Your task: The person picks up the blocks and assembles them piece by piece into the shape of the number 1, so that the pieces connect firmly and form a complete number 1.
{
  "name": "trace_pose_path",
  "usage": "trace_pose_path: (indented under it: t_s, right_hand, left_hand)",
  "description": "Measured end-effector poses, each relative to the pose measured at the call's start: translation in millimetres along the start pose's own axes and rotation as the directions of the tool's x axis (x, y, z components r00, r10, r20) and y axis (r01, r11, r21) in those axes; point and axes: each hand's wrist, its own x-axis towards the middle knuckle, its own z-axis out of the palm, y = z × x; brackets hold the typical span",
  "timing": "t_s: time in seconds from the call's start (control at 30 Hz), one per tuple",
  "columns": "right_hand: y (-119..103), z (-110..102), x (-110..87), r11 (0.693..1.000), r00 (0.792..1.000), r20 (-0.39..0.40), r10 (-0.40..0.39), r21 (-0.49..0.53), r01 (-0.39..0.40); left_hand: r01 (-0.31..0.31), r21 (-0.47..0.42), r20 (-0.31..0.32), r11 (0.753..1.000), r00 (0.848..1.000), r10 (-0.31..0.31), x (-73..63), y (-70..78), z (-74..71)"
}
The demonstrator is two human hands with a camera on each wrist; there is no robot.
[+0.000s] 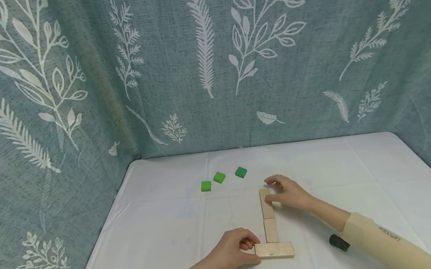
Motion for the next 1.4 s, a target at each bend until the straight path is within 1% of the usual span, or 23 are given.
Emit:
trace_pose_path:
  t_s: [0.17, 0.3, 0.53, 0.7, 0.93, 1.2, 1.4]
  right_hand:
    - [-0.5, -1.3, 5.8, 0.999, 1.0, -0.008, 0.022, 0.048, -0.022]
    - [1.4, -2.1, 12.1, 0.997, 1.0, -0.013, 0.025, 0.076, -0.024]
    - [0.8, -1.8, 23.2, 0.995, 1.0, -0.007, 0.004, 0.096, -0.004]
    - [-2.2, -0.4, 31.8, 0.994, 1.0, 0.015, -0.01, 0.108, 0.009]
    - [-5.8, 1.6, 44.1, 0.996, 0.998, 0.021, -0.054, 0.069, 0.052]
    - [-7.6, 3.5, 59.5, 0.999, 1.0, 0.006, -0.025, 0.032, 0.025]
    - [-6.6, 5.7, 70.7, 0.999, 0.999, 0.003, -0.034, -0.005, 0.034]
  left_hand:
    - [0.005, -0.005, 0.0, 1.0, 1.0, -0.005, 0.0, -1.1, 0.2]
    - [-0.001, -0.002, -0.005, 1.0, 1.0, 0.001, 0.6, -1.1, 0.1]
    - [0.0, -0.01, 0.001, 1.0, 1.0, 0.0, -0.7, 0.1, -0.1]
    - [-0.003, -0.004, 0.002, 1.0, 1.0, 0.003, -1.4, 1.5, -0.4]
    - [-0.011, 0.001, -0.004, 1.0, 1.0, 0.011, -1.4, 1.8, -0.1]
    - [-0.013, 0.004, -0.007, 1.0, 1.0, 0.013, -1.3, -0.3, -0.6]
    - [-0.022, 0.01, -0.006, 1.0, 1.0, 0.022, -0.9, -0.7, -0.3]
